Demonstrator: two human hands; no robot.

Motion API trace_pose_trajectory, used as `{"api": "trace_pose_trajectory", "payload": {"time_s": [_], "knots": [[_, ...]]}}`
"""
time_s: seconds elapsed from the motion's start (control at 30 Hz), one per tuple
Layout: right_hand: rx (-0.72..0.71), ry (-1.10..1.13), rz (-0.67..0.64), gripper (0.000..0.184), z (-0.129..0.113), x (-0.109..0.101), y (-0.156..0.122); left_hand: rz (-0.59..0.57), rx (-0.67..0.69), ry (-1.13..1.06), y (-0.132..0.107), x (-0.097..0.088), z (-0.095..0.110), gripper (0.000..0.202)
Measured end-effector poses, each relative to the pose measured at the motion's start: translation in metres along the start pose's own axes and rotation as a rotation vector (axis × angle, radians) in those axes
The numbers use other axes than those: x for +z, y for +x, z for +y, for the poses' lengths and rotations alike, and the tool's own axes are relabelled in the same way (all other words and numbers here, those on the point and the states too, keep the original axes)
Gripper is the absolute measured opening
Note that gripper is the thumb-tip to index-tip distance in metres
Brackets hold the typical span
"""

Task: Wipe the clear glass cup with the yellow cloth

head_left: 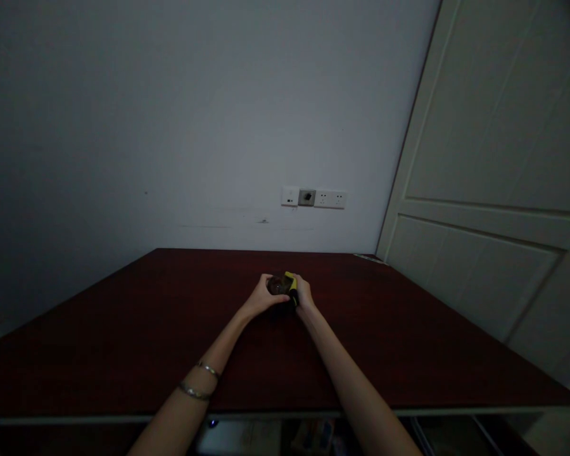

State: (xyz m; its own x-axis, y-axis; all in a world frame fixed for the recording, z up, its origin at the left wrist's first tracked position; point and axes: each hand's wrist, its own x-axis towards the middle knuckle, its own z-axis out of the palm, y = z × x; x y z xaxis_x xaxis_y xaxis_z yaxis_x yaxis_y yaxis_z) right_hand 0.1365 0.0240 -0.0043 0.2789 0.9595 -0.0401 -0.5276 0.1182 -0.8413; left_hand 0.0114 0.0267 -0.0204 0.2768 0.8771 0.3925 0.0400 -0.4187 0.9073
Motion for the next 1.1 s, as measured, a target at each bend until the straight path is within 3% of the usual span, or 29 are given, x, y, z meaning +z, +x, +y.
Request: {"api": "trace_pose_trajectory", "payload": {"time_s": [0.1,0.23,0.47,0.83,1.1], "knots": [[-0.002,-0.003,0.002,0.014,-0.001,0.002,-0.002,0.026,0.0,0.019,0.001,0.001,0.001,0.072],[0.007,-0.002,-0.01,0.014,-0.003,0.001,0.001,-0.075,0.046,-0.106,-0.001,0.004,0.009,0.079],[0.065,-0.037,-0.065,0.014,-0.001,-0.007,0.006,-0.215,-0.118,-0.197,-0.008,-0.001,0.021,0.068],[0.01,-0.095,-0.007,0.014,0.001,-0.007,0.011,-0.067,-0.024,0.051,-0.002,-0.003,-0.002,0.068],[0.1,0.02,-0.105,0.015,0.003,-0.003,0.005,-0.02,0.014,-0.055,0.0,0.004,0.0,0.075]]}}
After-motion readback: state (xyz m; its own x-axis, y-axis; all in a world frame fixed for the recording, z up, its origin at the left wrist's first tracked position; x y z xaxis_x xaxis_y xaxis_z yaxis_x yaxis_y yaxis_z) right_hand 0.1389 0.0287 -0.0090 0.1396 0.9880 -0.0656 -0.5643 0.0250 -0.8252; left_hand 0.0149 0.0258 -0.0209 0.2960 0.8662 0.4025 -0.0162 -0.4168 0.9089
